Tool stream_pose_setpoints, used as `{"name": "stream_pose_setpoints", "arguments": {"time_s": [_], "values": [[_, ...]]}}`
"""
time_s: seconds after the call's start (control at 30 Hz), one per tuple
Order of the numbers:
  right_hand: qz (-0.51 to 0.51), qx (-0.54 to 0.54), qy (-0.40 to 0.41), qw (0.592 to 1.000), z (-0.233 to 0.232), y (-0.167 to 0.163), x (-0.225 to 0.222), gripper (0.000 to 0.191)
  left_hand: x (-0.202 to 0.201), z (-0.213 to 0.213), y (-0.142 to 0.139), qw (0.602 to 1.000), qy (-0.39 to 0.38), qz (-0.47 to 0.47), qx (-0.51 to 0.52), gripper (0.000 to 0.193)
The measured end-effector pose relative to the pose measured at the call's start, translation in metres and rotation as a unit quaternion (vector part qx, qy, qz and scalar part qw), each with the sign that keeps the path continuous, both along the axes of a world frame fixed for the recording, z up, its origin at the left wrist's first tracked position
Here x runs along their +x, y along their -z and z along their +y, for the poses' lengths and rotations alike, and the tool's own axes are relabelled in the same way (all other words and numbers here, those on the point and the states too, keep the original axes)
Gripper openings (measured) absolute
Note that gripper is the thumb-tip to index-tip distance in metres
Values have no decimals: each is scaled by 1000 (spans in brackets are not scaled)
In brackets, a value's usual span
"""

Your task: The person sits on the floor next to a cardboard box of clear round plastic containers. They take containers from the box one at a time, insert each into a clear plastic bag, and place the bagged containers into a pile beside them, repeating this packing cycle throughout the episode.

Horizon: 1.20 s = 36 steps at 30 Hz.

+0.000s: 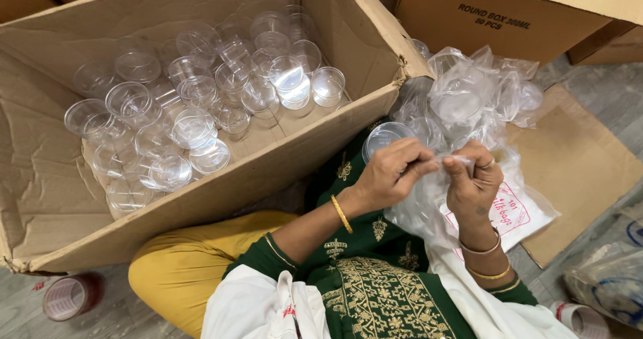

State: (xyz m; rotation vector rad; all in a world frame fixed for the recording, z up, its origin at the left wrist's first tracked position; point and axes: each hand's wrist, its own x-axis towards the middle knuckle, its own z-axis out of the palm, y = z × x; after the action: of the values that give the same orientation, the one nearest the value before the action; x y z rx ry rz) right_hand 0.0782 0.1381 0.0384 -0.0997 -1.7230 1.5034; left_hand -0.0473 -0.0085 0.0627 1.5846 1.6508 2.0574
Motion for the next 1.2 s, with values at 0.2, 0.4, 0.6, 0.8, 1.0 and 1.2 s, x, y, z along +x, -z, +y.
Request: {"name": "stream_pose_setpoints", "arguments": {"time_s": [0.2,0.4,0.6,0.8,1.0,1.2], "values": [[-19,8,-15,1000,-5,-5,-1,10,0,0,-6,998,-31,40,26,22],[4,-17,39,999,-12,-3,-6,17,7,6,-1,998,-38,38,-17,19],[-23,-47,82,995,-21,-10,-4,20,8,8,1,998,-51,22,14,16],[0,-26,42,999,-16,1,-3,33,20,8,3,996,11,74,53,20],[-13,-22,57,998,-9,9,-2,41,30,13,38,940,251,-226,50,19],[-38,-313,-152,937,40,27,14,38,7,-12,60,835,373,-398,-75,17]]}}
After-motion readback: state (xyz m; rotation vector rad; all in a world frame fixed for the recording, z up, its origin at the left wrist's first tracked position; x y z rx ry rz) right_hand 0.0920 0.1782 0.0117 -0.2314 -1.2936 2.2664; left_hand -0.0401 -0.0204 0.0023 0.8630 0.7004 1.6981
